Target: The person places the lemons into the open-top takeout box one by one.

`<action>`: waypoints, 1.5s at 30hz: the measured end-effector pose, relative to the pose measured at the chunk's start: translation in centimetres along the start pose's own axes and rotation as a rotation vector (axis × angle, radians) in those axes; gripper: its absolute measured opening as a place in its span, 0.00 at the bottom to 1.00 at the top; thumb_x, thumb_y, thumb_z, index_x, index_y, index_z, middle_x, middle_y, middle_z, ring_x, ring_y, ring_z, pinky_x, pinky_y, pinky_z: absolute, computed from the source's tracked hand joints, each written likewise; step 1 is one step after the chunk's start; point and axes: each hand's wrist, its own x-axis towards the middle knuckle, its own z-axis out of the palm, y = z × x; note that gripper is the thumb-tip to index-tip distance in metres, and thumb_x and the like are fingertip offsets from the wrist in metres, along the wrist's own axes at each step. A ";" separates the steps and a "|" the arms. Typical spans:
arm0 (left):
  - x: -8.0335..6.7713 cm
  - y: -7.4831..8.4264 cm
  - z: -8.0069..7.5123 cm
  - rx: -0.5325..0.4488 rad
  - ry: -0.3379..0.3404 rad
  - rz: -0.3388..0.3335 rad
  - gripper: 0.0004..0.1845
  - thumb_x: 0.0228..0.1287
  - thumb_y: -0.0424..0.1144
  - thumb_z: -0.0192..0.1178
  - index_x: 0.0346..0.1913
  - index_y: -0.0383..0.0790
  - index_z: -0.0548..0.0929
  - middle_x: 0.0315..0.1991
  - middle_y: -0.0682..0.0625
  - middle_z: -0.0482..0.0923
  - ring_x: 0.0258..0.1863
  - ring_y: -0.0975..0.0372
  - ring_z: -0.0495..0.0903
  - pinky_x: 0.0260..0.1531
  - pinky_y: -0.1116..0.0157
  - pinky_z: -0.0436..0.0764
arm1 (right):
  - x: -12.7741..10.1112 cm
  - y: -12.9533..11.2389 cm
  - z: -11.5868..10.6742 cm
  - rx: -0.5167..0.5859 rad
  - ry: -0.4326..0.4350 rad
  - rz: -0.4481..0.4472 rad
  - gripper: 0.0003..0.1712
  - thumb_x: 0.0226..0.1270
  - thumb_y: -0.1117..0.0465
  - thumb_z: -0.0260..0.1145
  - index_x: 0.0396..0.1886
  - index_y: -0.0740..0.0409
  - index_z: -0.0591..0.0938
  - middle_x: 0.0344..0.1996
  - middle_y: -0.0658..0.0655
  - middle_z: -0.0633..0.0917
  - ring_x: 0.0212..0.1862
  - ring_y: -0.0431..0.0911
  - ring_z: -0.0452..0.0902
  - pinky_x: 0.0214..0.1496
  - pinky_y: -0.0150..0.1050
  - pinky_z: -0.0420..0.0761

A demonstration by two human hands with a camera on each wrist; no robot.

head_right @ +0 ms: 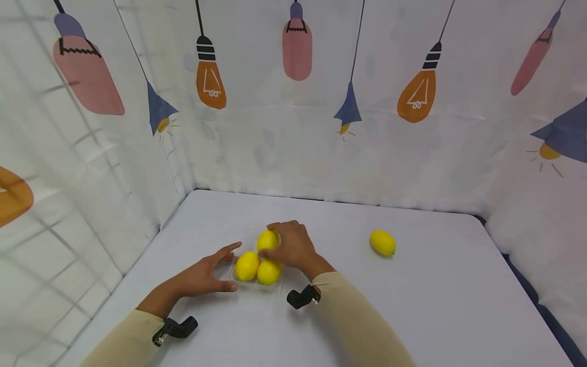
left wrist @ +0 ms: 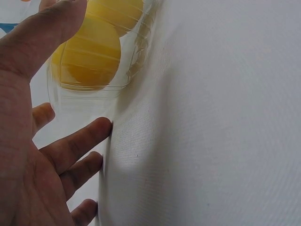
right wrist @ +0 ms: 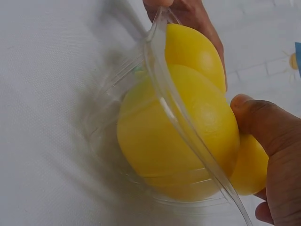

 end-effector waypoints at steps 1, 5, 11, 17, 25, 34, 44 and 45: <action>0.0 0.0 0.0 -0.001 -0.001 0.002 0.56 0.54 0.62 0.75 0.82 0.59 0.55 0.66 0.50 0.76 0.72 0.46 0.65 0.68 0.34 0.60 | 0.0 0.0 0.1 -0.005 -0.002 0.000 0.41 0.54 0.35 0.79 0.67 0.41 0.81 0.61 0.46 0.82 0.64 0.52 0.70 0.68 0.53 0.72; 0.0 0.1 0.1 -0.008 -0.007 0.002 0.56 0.55 0.62 0.75 0.82 0.62 0.54 0.67 0.49 0.75 0.73 0.45 0.64 0.68 0.34 0.60 | 0.0 -0.1 0.3 -0.018 -0.013 0.008 0.42 0.54 0.35 0.79 0.67 0.42 0.81 0.61 0.48 0.82 0.64 0.53 0.69 0.66 0.54 0.73; 0.0 0.1 0.2 -0.007 -0.009 -0.001 0.55 0.55 0.62 0.75 0.82 0.65 0.53 0.67 0.48 0.75 0.73 0.45 0.63 0.68 0.34 0.60 | 0.0 -0.2 0.5 -0.040 -0.036 0.019 0.40 0.56 0.35 0.77 0.68 0.43 0.81 0.60 0.50 0.83 0.64 0.54 0.69 0.65 0.56 0.74; 0.0 0.3 0.3 -0.018 -0.008 -0.013 0.55 0.55 0.62 0.75 0.81 0.66 0.54 0.68 0.47 0.74 0.73 0.44 0.63 0.68 0.33 0.60 | -0.1 -0.2 0.8 -0.112 -0.057 0.003 0.35 0.64 0.36 0.71 0.68 0.42 0.81 0.59 0.47 0.84 0.64 0.54 0.69 0.65 0.56 0.74; 0.1 0.2 0.4 -0.015 -0.008 -0.016 0.56 0.54 0.62 0.75 0.82 0.65 0.54 0.68 0.47 0.74 0.73 0.44 0.63 0.68 0.33 0.59 | -0.8 -0.2 -0.2 -0.136 -0.037 -0.065 0.32 0.69 0.40 0.68 0.69 0.46 0.80 0.63 0.48 0.82 0.68 0.52 0.68 0.73 0.55 0.64; 0.2 0.3 0.2 -0.008 -0.008 -0.010 0.57 0.54 0.62 0.76 0.82 0.62 0.54 0.67 0.48 0.75 0.73 0.45 0.63 0.68 0.34 0.59 | -2.0 2.3 -3.3 -0.184 -0.005 -0.179 0.31 0.71 0.44 0.68 0.68 0.51 0.79 0.64 0.50 0.80 0.68 0.52 0.67 0.72 0.55 0.63; 0.0 0.3 -0.1 -0.001 -0.009 -0.010 0.57 0.54 0.62 0.76 0.82 0.62 0.53 0.67 0.48 0.75 0.73 0.45 0.64 0.69 0.35 0.59 | -4.1 6.3 -6.6 -0.206 -0.002 -0.110 0.35 0.68 0.46 0.72 0.72 0.52 0.76 0.68 0.53 0.77 0.69 0.54 0.65 0.73 0.57 0.63; 0.0 0.3 -0.1 0.001 -0.009 -0.009 0.57 0.54 0.62 0.75 0.82 0.62 0.53 0.67 0.48 0.75 0.73 0.45 0.64 0.69 0.35 0.59 | -4.3 6.8 -6.9 -0.210 0.000 -0.103 0.35 0.68 0.46 0.72 0.72 0.52 0.76 0.68 0.53 0.77 0.69 0.54 0.65 0.73 0.58 0.63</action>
